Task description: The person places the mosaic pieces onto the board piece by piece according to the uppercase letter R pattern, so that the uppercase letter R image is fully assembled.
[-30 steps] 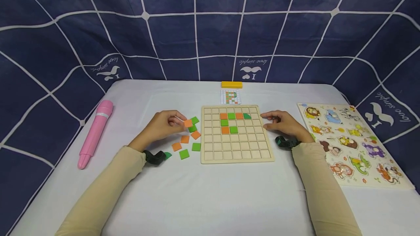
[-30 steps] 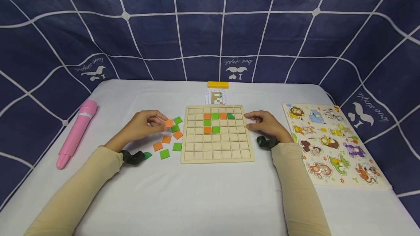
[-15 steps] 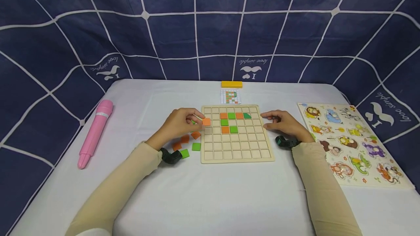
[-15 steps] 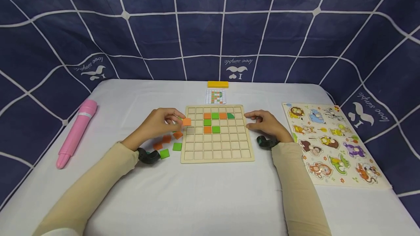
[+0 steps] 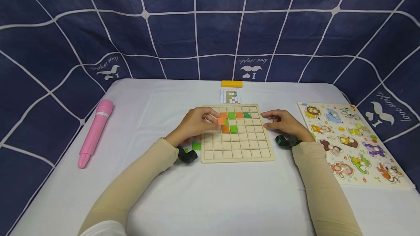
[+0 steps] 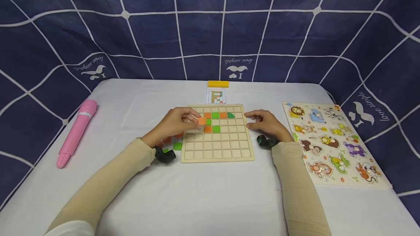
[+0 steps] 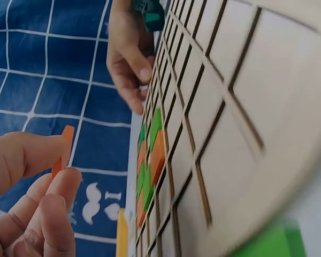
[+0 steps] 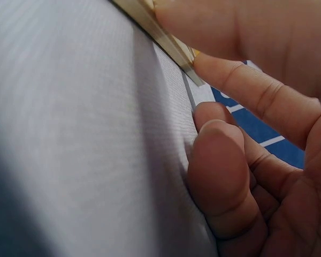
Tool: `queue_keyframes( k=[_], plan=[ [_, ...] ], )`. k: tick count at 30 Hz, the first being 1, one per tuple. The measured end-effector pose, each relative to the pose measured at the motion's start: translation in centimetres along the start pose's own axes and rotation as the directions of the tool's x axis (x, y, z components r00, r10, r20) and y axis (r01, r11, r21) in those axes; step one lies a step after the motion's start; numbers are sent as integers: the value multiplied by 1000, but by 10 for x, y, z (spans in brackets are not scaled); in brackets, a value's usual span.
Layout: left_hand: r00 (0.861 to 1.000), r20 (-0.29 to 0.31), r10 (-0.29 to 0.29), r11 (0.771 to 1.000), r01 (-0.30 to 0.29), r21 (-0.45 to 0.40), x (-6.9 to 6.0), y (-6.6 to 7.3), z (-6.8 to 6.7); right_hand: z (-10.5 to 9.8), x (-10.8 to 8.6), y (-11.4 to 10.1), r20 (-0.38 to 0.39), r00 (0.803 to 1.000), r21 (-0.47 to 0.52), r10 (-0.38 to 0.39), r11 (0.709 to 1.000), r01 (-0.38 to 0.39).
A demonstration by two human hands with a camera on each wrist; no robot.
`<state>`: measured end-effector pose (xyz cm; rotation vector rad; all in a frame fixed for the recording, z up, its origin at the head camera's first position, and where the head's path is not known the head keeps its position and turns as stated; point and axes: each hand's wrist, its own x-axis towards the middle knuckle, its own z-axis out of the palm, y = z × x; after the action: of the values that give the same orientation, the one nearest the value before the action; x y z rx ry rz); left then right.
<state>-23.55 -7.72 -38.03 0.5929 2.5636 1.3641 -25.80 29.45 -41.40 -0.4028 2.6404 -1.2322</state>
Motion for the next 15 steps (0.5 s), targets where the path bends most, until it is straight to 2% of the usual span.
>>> queue_keyframes(
  k=[7,11,15],
  plan=[
    [999,42,11,999,-9,-41,14,9,20,0,0,1,2,1000,5,1,1000,-1],
    [999,39,28,999,-26,-37,20,11,30,0,0,1,2,1000,8,4,1000,-4],
    [999,30,11,1000,-10,-24,25,14,38,-1,-1,-1,0,1000,9,4,1000,-4]
  ],
)
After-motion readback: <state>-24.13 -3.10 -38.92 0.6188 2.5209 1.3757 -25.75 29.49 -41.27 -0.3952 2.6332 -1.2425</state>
